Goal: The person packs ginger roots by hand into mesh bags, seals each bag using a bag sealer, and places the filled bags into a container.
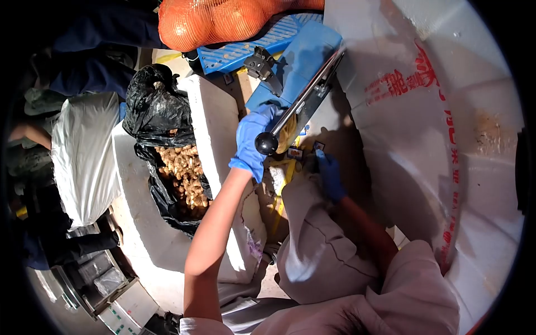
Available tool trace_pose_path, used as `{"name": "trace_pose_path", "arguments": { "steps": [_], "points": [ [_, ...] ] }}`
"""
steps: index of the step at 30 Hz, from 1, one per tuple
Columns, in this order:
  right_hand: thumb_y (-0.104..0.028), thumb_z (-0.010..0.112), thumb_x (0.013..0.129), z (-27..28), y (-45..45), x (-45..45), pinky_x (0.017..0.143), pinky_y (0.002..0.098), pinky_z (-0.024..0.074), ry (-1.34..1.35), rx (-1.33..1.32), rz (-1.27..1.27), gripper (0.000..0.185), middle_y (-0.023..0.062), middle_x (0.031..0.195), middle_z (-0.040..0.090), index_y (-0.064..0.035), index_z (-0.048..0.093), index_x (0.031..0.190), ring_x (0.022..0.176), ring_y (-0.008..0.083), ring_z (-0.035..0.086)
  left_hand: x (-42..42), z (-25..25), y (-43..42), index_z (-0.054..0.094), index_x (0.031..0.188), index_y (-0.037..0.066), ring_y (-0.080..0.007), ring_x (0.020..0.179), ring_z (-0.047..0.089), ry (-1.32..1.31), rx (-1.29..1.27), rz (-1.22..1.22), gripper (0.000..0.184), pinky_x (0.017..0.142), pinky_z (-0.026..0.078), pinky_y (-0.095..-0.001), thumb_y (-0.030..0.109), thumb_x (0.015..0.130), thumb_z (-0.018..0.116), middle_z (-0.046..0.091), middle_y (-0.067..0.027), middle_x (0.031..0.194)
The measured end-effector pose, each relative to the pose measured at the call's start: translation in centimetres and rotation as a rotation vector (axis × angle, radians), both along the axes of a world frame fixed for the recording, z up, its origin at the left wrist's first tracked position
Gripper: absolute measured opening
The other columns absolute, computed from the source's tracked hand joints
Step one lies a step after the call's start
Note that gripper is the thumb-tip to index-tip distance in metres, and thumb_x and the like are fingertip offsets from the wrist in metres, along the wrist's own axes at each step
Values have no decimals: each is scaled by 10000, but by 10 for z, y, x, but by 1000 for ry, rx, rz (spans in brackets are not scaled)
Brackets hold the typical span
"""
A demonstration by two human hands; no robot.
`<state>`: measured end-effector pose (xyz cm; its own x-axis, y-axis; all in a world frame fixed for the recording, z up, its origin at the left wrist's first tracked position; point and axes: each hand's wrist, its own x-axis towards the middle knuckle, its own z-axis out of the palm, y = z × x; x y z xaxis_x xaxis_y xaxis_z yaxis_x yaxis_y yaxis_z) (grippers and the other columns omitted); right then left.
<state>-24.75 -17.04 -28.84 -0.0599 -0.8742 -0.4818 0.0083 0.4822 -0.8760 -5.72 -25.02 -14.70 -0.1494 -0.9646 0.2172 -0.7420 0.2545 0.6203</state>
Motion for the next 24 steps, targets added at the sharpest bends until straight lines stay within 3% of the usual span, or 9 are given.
{"name": "trace_pose_path", "arguments": {
  "steps": [2, 3, 5, 8, 12, 14, 18, 21, 24],
  "points": [
    [-265, 458, 837, 5, 0, -4, 535, 238, 397, -88, -13, 24, 309, 31, 571, 544, -6, 596, 742, 520, 87, 476, -2, 6, -15, 589, 860, 77, -284, 700, 551, 59, 297, 178, 148, 624, 435, -307, 150, 754, 515, 578, -127, 787],
    [-265, 458, 837, 24, -2, -4, 535, 238, 397, -85, -16, 28, 309, 31, 571, 544, -6, 596, 742, 520, 87, 476, 3, -10, -19, 578, 850, 79, -306, 715, 536, -78, 111, 217, 153, 628, 430, -336, 182, 762, 508, 568, -130, 793],
    [-264, 532, 789, 106, -12, 1, 635, 254, 418, -46, -292, 124, 275, 75, 782, 575, -1, 581, 853, 692, 121, 536, 14, -23, -26, 574, 846, 75, -305, 723, 536, -172, 74, 234, 161, 631, 427, -350, 194, 754, 515, 565, -132, 796],
    [-297, 630, 646, 224, -47, 21, 826, 354, 360, 532, -1084, 409, 442, 91, 1070, 477, -164, 542, 1058, 980, 243, 456, 21, -21, -26, 568, 842, 72, -297, 741, 537, -254, 88, 242, 173, 642, 420, -371, 203, 739, 521, 557, -133, 799],
    [-165, 516, 709, 195, -67, 67, 870, 364, 321, 746, -1067, 813, 211, 76, 843, 536, -69, 544, 895, 859, 241, 498, 27, -12, -33, 557, 834, 81, -312, 797, 524, -106, 214, 136, 165, 694, 425, -375, 155, 695, 505, 554, -141, 846],
    [-123, 525, 686, 181, -58, 86, 717, 371, 370, 911, -1221, 646, 67, 51, 614, 464, -72, 519, 728, 708, 203, 491, 29, -18, -34, 551, 828, 61, -311, 796, 521, -171, 125, 75, 171, 705, 423, -377, 143, 686, 502, 552, -142, 836],
    [-106, 478, 693, 189, -57, 94, 490, 341, 376, 1188, -1258, 772, 86, 80, 520, 468, -45, 532, 666, 534, 226, 495, 36, -32, -40, 564, 858, 37, -315, 764, 507, -126, 139, 1, 171, 682, 408, -324, 154, 737, 533, 538, -151, 813],
    [-81, 522, 574, 110, -10, 129, 376, 335, 320, 1632, -1445, 1144, 48, 88, 472, 474, -68, 543, 533, 435, 216, 475, 31, -26, -36, 562, 838, 34, -318, 764, 504, -76, 143, 35, 166, 681, 406, -327, 169, 746, 532, 539, -147, 814],
    [-72, 532, 573, 55, 6, 148, 415, 329, 337, 1092, -1453, 1139, 66, 60, 521, 521, -105, 583, 548, 492, 213, 511, 32, -21, -34, 560, 822, 44, -318, 767, 504, -123, 187, 46, 156, 683, 410, -332, 179, 750, 529, 544, -139, 811]
  ]
}}
